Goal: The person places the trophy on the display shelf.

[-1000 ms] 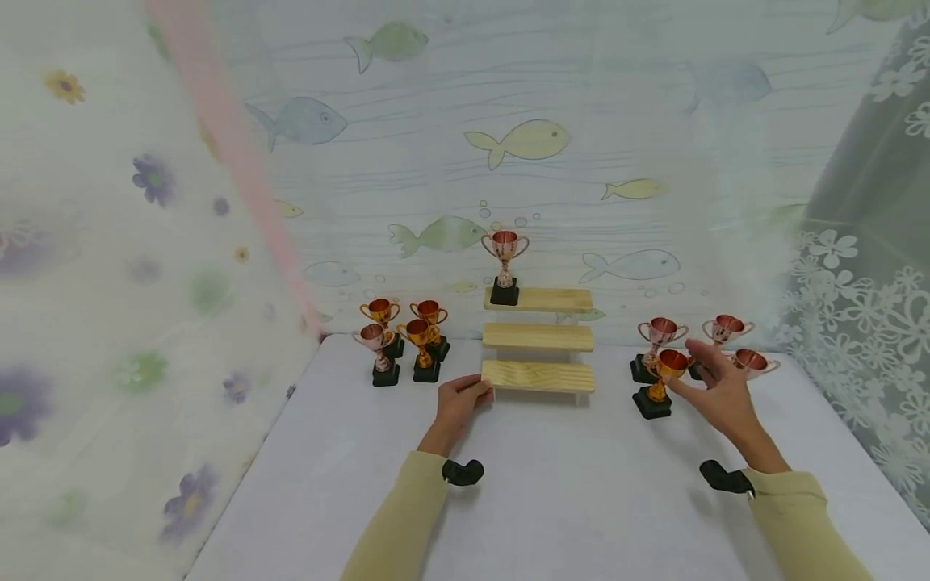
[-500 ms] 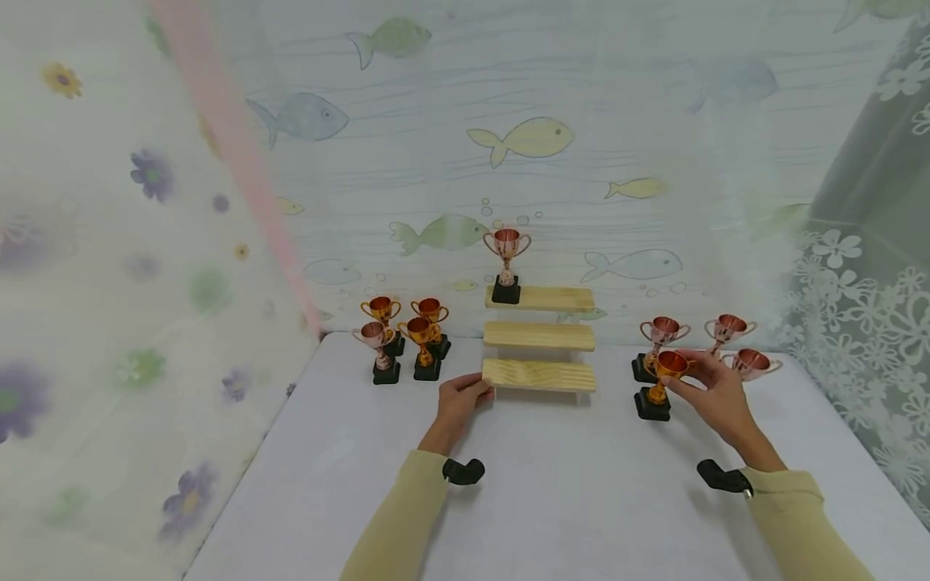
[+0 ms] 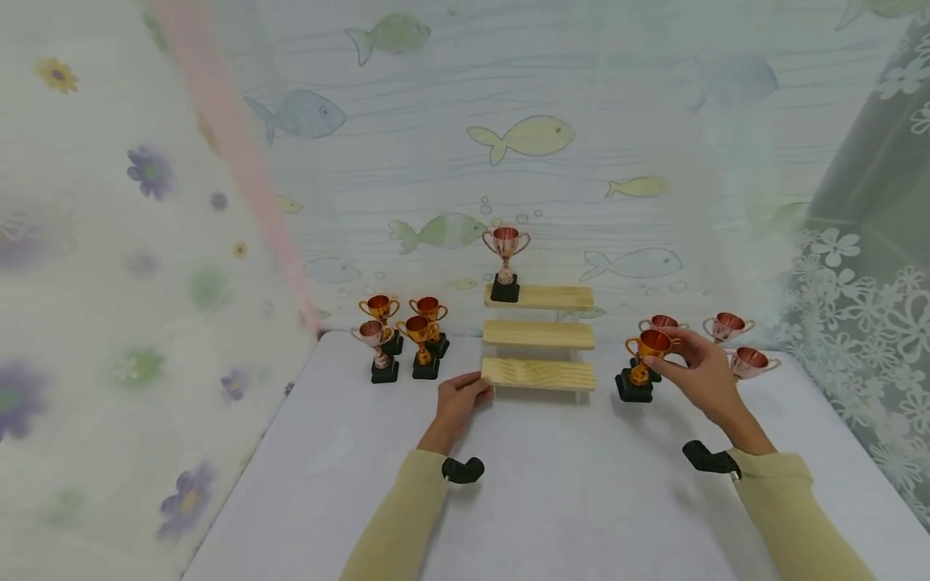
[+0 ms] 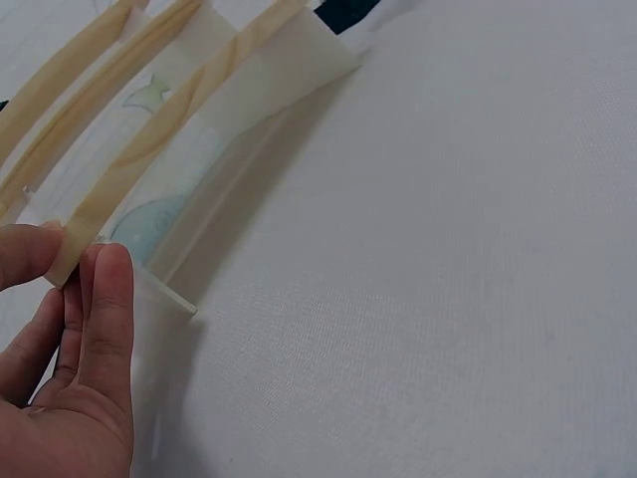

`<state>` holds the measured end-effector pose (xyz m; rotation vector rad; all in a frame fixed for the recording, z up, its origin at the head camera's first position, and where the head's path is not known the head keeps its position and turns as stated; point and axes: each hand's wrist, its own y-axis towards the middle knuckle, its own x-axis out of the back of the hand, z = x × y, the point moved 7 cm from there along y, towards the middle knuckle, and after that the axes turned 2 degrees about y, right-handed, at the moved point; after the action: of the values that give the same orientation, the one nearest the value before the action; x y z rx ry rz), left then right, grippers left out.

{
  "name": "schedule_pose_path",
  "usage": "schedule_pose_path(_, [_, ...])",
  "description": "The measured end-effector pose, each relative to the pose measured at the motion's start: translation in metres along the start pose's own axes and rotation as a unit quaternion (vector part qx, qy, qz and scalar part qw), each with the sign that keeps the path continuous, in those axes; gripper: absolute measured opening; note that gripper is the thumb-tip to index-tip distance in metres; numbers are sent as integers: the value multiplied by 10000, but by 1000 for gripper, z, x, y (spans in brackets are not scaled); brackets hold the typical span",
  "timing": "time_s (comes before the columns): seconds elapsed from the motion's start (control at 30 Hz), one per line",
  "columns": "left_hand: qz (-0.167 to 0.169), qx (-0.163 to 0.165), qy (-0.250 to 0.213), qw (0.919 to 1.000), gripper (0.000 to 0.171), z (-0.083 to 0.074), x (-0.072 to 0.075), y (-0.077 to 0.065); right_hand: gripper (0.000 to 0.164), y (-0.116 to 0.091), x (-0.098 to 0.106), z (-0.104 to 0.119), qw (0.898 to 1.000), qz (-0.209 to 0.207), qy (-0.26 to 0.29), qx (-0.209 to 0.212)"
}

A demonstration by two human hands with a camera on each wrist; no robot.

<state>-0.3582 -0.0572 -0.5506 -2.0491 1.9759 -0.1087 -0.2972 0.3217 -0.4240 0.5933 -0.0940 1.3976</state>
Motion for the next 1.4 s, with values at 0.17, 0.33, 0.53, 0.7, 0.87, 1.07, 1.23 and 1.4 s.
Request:
schedule_pose_path(0.17, [35,-50,-70,10000,34,-2,1,-1,53,24,-12,27,9996,39,210,194])
schedule_pose_path(0.33, [52,-89,-40,9999,33,-3,1,-2,50,54,-23,56,9970,66,564,529])
schedule_pose_path(0.53, [63,-86,12,9999,32,-2,0,-1,50,92,-32,80,9956,122,634,680])
schedule_pose_path(0.7, [10,47,63,10000,31,2,2,1,49,120,-41,87,9960,-9,713,545])
schedule_pose_path(0.87, [-24,42,119,9999,32,1,3,1,49,141,-54,93,9935,-52,906,689])
schedule_pose_path(1.07, [-11,13,128,9999,32,0,3,1,46,155,-70,98,9930,-95,983,650])
schedule_pose_path(1.23, [-41,26,187,9998,31,-1,3,-1,47,161,-81,100,9917,-25,1110,650])
schedule_pose_path(1.4, [-36,62,208,9998,32,-1,2,-3,47,166,-87,96,9917,-27,1121,626])
